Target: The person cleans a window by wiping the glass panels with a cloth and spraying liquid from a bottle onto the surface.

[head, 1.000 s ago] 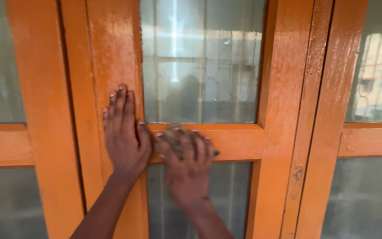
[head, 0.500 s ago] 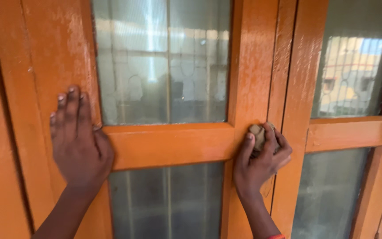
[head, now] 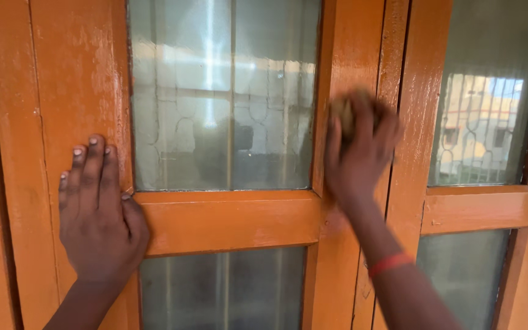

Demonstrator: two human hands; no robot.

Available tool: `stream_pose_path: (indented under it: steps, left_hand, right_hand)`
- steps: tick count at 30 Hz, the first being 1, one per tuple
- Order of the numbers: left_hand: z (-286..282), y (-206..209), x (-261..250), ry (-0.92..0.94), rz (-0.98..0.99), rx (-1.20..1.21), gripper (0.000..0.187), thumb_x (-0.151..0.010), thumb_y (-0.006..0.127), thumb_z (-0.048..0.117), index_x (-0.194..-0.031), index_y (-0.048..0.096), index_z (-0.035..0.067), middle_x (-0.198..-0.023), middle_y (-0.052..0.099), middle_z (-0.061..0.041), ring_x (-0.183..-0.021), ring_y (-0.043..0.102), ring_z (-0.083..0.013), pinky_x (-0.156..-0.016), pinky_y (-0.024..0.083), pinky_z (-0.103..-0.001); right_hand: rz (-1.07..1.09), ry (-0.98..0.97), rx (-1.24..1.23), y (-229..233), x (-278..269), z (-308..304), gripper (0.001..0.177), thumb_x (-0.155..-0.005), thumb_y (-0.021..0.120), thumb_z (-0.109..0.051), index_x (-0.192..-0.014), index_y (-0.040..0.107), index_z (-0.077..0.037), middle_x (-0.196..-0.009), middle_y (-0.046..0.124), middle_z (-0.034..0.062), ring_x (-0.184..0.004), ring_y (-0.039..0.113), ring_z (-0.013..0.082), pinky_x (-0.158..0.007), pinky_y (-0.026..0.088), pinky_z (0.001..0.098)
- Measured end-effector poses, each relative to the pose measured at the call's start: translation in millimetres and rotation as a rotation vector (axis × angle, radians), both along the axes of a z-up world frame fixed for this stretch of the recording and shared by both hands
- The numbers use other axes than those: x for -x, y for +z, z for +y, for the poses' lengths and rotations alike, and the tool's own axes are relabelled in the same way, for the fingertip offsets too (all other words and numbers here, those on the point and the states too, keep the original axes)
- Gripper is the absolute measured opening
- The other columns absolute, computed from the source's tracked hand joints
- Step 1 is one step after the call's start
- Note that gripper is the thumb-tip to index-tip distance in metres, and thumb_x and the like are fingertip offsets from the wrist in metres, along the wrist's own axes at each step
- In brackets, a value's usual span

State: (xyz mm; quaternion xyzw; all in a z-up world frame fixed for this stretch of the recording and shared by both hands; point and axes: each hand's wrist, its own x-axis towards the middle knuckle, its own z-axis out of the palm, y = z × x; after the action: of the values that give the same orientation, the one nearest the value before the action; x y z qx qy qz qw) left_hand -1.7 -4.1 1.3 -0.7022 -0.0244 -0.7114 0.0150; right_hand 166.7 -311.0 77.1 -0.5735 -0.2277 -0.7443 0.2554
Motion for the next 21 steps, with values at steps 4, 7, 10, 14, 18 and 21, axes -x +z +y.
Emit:
stream_pose_path:
  steps: [4, 7, 10, 14, 18, 21]
  left_hand:
    - [0.1, 1.0, 0.6, -0.009, -0.001, 0.002, 0.058, -0.094, 0.046, 0.005, -0.15, 0.054, -0.006, -0.161, 0.049, -0.02, -0.153, 0.043, -0.0386, -0.125, 0.034, -0.057]
    - [0.4, 1.7, 1.1, -0.002, 0.0, 0.006, 0.058, -0.094, 0.045, 0.006, -0.149, 0.054, -0.006, -0.161, 0.05, -0.02, -0.152, 0.043, -0.0384, -0.125, 0.034, -0.056]
    - [-0.3, 1.8, 1.5, -0.004, 0.002, 0.02, 0.057, -0.093, 0.045, 0.007, -0.148, 0.055, -0.006, -0.159, 0.05, -0.02, -0.151, 0.044, -0.0382, -0.124, 0.034, -0.056]
    - [0.1, 3.5, -0.8, 0.001, -0.004, 0.025, 0.057, -0.093, 0.045, 0.007, -0.147, 0.055, -0.005, -0.158, 0.051, -0.019, -0.151, 0.044, -0.0374, -0.123, 0.034, -0.055]
    - [0.0, 3.2, 0.4, 0.011, 0.013, 0.059, 0.057, -0.091, 0.045, 0.008, -0.146, 0.055, -0.004, -0.157, 0.051, -0.018, -0.149, 0.044, -0.0358, -0.123, 0.034, -0.053]
    - [0.3, 4.6, 1.0, 0.006, 0.011, 0.053, 0.056, -0.091, 0.044, 0.008, -0.145, 0.054, -0.003, -0.156, 0.051, -0.017, -0.148, 0.045, -0.0346, -0.122, 0.034, -0.051]
  right_hand:
    - [0.2, 0.038, -0.086, -105.2, 33.5, 5.8, 0.047, -0.102, 0.061, -0.019, -0.148, 0.056, -0.007, -0.145, 0.045, 0.025, -0.135, 0.043, 0.0431, -0.112, 0.039, 0.0572]
    - [0.236, -0.035, -0.008, -144.8, 51.6, 8.7, 0.045, -0.097, 0.063, -0.021, -0.14, 0.059, -0.007, -0.142, 0.045, 0.0252, -0.134, 0.042, 0.0437, -0.109, 0.036, 0.0596]
    - [0.227, -0.025, 0.0, -130.0, 45.1, 7.2, 0.04, -0.099, 0.062, -0.023, -0.137, 0.061, -0.009, -0.14, 0.046, 0.0237, -0.133, 0.042, 0.0426, -0.108, 0.037, 0.0593]
    - [0.107, -0.007, -0.013, -25.9, 5.0, 3.8, 0.038, -0.108, 0.061, -0.024, -0.142, 0.058, -0.007, -0.142, 0.043, 0.0252, -0.134, 0.042, 0.0434, -0.11, 0.039, 0.0601]
    - [-0.032, 0.058, 0.075, 89.5, -11.8, 2.8, 0.041, -0.113, 0.064, -0.021, -0.147, 0.051, -0.004, -0.145, 0.038, 0.0271, -0.135, 0.041, 0.0464, -0.111, 0.039, 0.059]
    - [-0.061, 0.052, 0.14, 127.7, -9.9, 4.6, 0.035, -0.112, 0.067, -0.02, -0.143, 0.055, -0.008, -0.143, 0.04, 0.0262, -0.133, 0.042, 0.0456, -0.11, 0.041, 0.0561]
